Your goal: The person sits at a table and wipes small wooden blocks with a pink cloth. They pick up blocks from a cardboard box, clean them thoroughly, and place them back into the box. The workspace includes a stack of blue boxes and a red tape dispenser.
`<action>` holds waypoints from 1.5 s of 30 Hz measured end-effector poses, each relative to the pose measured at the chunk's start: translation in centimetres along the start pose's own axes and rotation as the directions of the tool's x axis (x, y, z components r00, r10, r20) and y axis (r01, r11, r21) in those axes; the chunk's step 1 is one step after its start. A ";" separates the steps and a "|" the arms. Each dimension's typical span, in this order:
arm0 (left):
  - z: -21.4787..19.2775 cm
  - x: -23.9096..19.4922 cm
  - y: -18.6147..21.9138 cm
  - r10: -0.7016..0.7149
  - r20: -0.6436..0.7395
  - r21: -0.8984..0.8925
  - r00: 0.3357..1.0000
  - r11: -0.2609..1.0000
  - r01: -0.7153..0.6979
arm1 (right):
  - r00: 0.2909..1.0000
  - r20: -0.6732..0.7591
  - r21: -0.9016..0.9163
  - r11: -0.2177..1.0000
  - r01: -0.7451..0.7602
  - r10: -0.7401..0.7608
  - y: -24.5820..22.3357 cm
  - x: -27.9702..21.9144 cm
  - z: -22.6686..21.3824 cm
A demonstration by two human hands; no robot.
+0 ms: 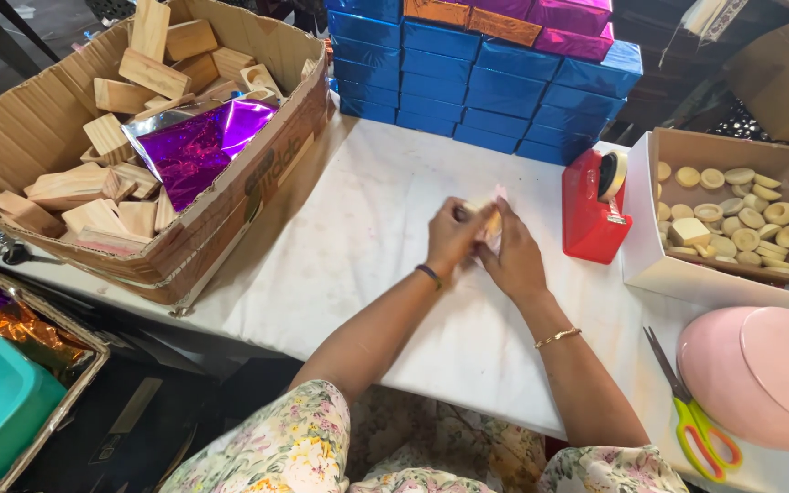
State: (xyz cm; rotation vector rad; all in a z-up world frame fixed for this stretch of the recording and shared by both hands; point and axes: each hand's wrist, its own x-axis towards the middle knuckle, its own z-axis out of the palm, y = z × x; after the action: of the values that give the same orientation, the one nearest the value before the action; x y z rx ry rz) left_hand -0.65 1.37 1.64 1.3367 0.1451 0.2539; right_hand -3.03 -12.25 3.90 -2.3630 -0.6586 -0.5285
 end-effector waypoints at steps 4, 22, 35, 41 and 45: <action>0.3 -2.0 2.3 -0.008 0.065 0.148 0.998 0.989 -0.002 | 0.995 0.005 0.017 0.994 -0.104 0.104 -1.0 0.4 -0.6; -0.3 0.6 0.0 0.194 0.190 -0.133 0.962 0.976 -0.171 | 0.961 0.181 0.752 0.600 -0.273 0.210 5.9 0.6 1.3; -2.0 2.5 0.8 0.296 -0.032 0.122 0.955 0.949 -0.290 | 0.900 0.397 0.699 0.576 -0.424 0.180 2.2 0.7 0.5; -1.4 2.1 -0.3 0.253 0.202 0.123 0.946 0.952 -0.281 | 0.924 0.355 0.793 0.478 -0.378 0.142 1.3 1.2 -1.1; -2.5 3.9 -0.1 0.205 0.149 -0.115 0.967 0.975 -0.189 | 0.885 0.445 0.760 0.465 -0.454 0.137 2.7 0.8 -0.1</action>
State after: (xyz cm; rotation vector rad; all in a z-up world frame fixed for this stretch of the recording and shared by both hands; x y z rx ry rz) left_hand 2.53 4.69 1.11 1.2666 -0.1351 0.3163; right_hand -0.90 -13.86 3.13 -1.5145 -0.4473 0.3430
